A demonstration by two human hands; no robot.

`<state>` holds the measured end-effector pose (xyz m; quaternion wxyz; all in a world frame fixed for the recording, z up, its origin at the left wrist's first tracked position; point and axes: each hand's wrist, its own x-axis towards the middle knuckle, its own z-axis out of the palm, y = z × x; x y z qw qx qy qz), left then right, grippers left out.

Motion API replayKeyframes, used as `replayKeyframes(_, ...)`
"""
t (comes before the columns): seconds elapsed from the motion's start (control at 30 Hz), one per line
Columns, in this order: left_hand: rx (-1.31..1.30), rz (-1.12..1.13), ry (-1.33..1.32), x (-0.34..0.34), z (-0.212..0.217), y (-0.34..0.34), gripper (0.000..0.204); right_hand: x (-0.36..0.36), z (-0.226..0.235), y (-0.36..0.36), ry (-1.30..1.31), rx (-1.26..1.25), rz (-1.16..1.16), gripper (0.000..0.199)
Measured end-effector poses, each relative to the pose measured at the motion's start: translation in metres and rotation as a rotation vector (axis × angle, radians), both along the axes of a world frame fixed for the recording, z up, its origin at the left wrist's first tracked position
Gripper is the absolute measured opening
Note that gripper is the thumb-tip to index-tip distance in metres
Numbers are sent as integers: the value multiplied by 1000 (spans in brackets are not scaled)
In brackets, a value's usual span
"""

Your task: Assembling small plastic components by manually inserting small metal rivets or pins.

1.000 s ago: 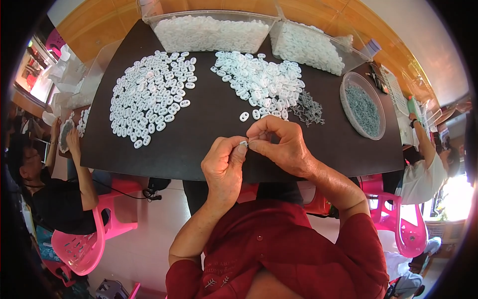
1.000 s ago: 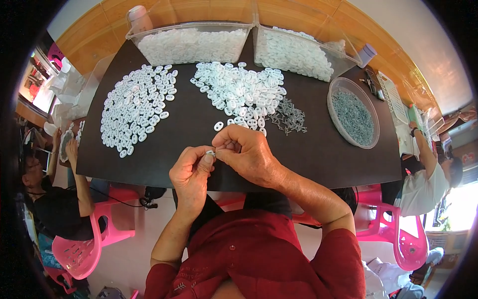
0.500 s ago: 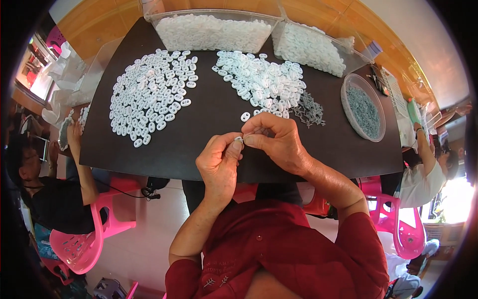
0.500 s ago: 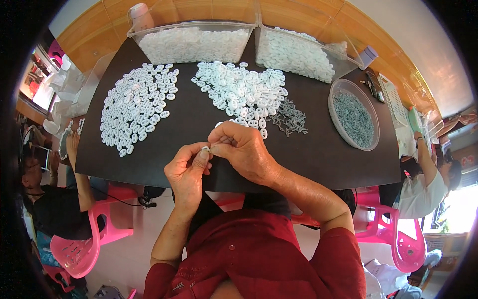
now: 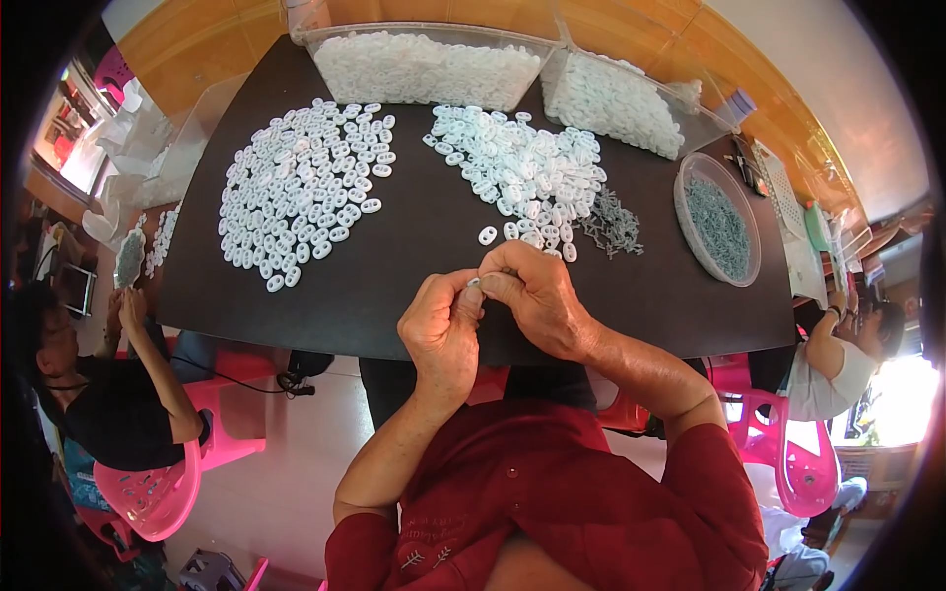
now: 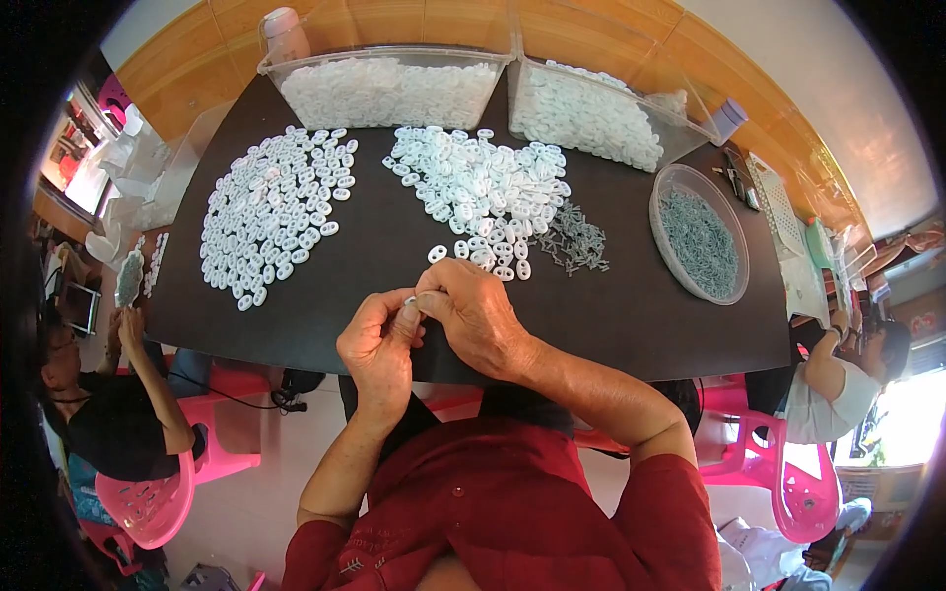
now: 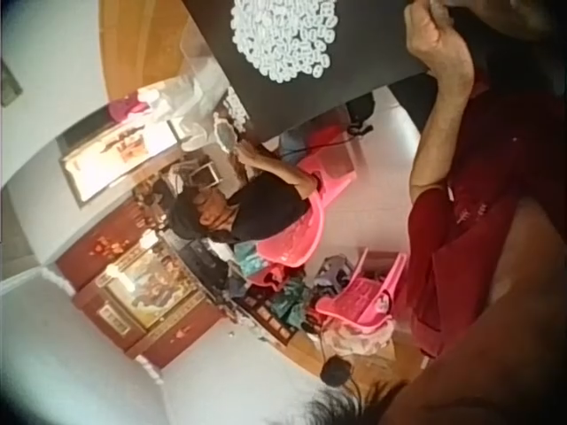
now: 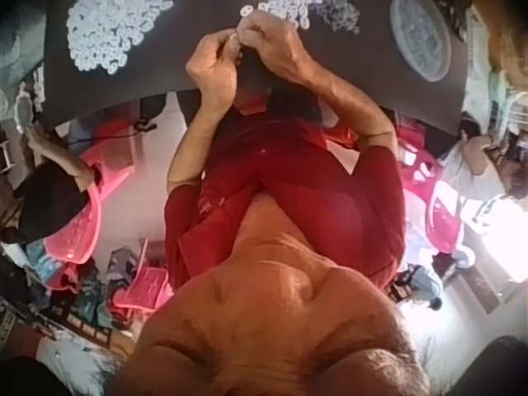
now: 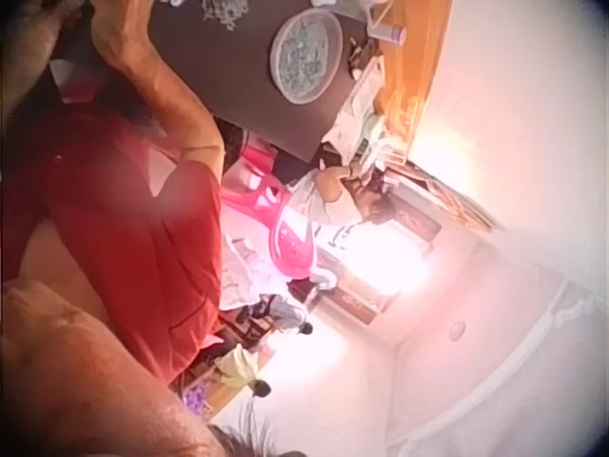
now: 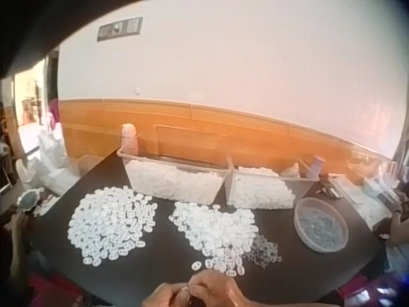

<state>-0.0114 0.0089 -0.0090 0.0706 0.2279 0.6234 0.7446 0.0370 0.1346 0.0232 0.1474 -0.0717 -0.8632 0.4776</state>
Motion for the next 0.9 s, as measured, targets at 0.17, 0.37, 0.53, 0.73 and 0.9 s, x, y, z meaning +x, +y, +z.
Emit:
replayKeyframes(0.17,68,-57,-246,-8,8,-6,11,-5,4,20,110,13,-12,4)
replayKeyframes(0.37,153,-36,-244,-18,5,-9,17,-25,3,57,271,671,24,20)
replayKeyframes(0.53,150,-42,-300,-17,3,-9,16,-39,-7,50,249,892,119,18)
replayKeyframes(0.73,159,-84,-310,-19,1,-11,17,-42,-8,47,254,819,155,13)
replayKeyframes(0.9,172,-91,-320,-20,2,-11,18,-27,3,38,-80,6,88,11)
